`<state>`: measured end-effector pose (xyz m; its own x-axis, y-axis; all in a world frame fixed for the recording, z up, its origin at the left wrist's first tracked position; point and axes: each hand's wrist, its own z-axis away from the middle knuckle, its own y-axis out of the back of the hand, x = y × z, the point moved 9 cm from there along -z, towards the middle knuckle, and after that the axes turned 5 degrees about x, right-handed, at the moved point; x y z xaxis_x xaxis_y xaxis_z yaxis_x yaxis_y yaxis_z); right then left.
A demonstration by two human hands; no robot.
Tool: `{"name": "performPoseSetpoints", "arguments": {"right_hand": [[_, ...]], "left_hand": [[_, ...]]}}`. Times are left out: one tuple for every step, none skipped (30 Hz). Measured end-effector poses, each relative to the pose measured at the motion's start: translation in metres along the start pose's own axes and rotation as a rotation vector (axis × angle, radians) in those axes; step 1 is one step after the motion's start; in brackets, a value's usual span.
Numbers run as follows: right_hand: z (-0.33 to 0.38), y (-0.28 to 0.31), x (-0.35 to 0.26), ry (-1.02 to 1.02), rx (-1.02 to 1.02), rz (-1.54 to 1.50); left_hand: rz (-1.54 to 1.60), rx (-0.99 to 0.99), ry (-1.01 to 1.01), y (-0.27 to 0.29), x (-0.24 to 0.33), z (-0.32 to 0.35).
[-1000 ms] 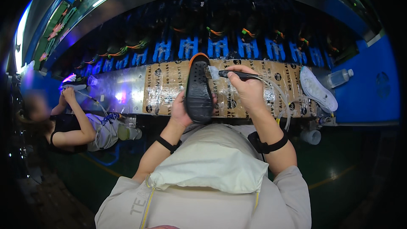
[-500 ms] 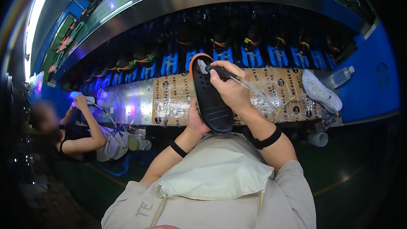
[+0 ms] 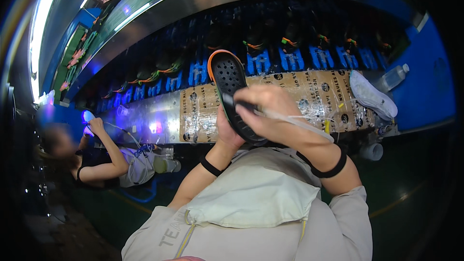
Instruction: The person repeatedly picks up black shoes from a conveyor belt, applies a clear substance to the soles using a brush, and returns them to the belt. The process is continuous and repetitive throughout the clip.
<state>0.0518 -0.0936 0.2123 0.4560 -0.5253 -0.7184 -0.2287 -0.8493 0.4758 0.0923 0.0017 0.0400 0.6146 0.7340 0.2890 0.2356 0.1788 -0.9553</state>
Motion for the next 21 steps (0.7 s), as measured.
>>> {"name": "performPoseSetpoints", "arguments": {"right_hand": [[-0.007,0.008,0.000,0.015,0.133,0.010],[-0.013,0.015,0.002,0.032,0.265,0.018],[-0.016,0.018,0.007,0.057,0.367,0.010],[-0.017,0.013,0.003,0.122,0.364,0.030],[-0.018,0.006,-0.001,0.189,0.359,0.047],[-0.018,0.001,-0.006,0.256,0.353,0.065],[-0.017,-0.006,-0.011,0.291,0.252,0.102],[-0.018,-0.006,-0.005,0.266,0.218,-0.010],[-0.020,-0.006,0.002,0.242,0.184,-0.123],[-0.022,-0.008,0.006,0.219,0.149,-0.236],[-0.023,-0.001,0.016,0.042,0.185,-0.363],[-0.023,0.007,0.017,0.078,0.295,-0.308],[-0.023,0.008,0.007,0.193,0.313,-0.129],[-0.021,0.007,-0.005,0.307,0.327,0.054],[-0.019,-0.004,-0.012,0.366,0.227,0.123],[-0.016,-0.014,-0.018,0.423,0.127,0.191],[-0.016,-0.017,-0.020,0.435,0.038,0.091],[-0.017,-0.012,-0.017,0.412,0.052,0.013],[-0.017,-0.008,-0.014,0.388,0.066,-0.066],[-0.018,-0.006,-0.011,0.362,0.077,-0.141],[-0.018,0.003,-0.005,0.306,0.219,-0.086]], "left_hand": [[0.068,0.018,0.017,-0.004,-0.003,0.002],[0.135,0.036,0.031,-0.014,-0.005,0.005],[0.116,0.039,0.037,-0.013,-0.008,0.008],[0.097,0.043,0.042,-0.011,-0.011,0.011],[0.077,0.048,0.042,-0.011,-0.011,0.012],[0.060,0.061,0.029,-0.010,-0.009,0.012],[0.042,0.073,0.015,-0.011,-0.007,0.012],[0.025,0.084,0.000,-0.012,-0.004,0.011],[0.051,0.097,-0.005,-0.006,0.002,0.009],[0.029,0.090,-0.008,-0.007,0.005,0.009],[0.015,0.082,-0.012,-0.008,0.005,0.009],[0.002,0.075,-0.017,-0.011,0.005,0.010],[0.111,0.038,0.013,-0.017,0.003,0.010],[0.117,0.063,0.016,-0.019,0.001,0.008],[0.123,0.088,0.020,-0.021,0.000,0.007],[0.128,0.113,0.023,-0.021,-0.001,0.006],[0.126,0.070,-0.029,-0.022,0.004,0.008],[0.089,0.066,-0.048,-0.019,0.008,0.009],[0.051,0.062,-0.067,-0.017,0.011,0.008],[0.020,0.057,-0.084,-0.014,0.014,0.007],[-0.051,0.129,-0.089,-0.006,0.016,0.008]]}}
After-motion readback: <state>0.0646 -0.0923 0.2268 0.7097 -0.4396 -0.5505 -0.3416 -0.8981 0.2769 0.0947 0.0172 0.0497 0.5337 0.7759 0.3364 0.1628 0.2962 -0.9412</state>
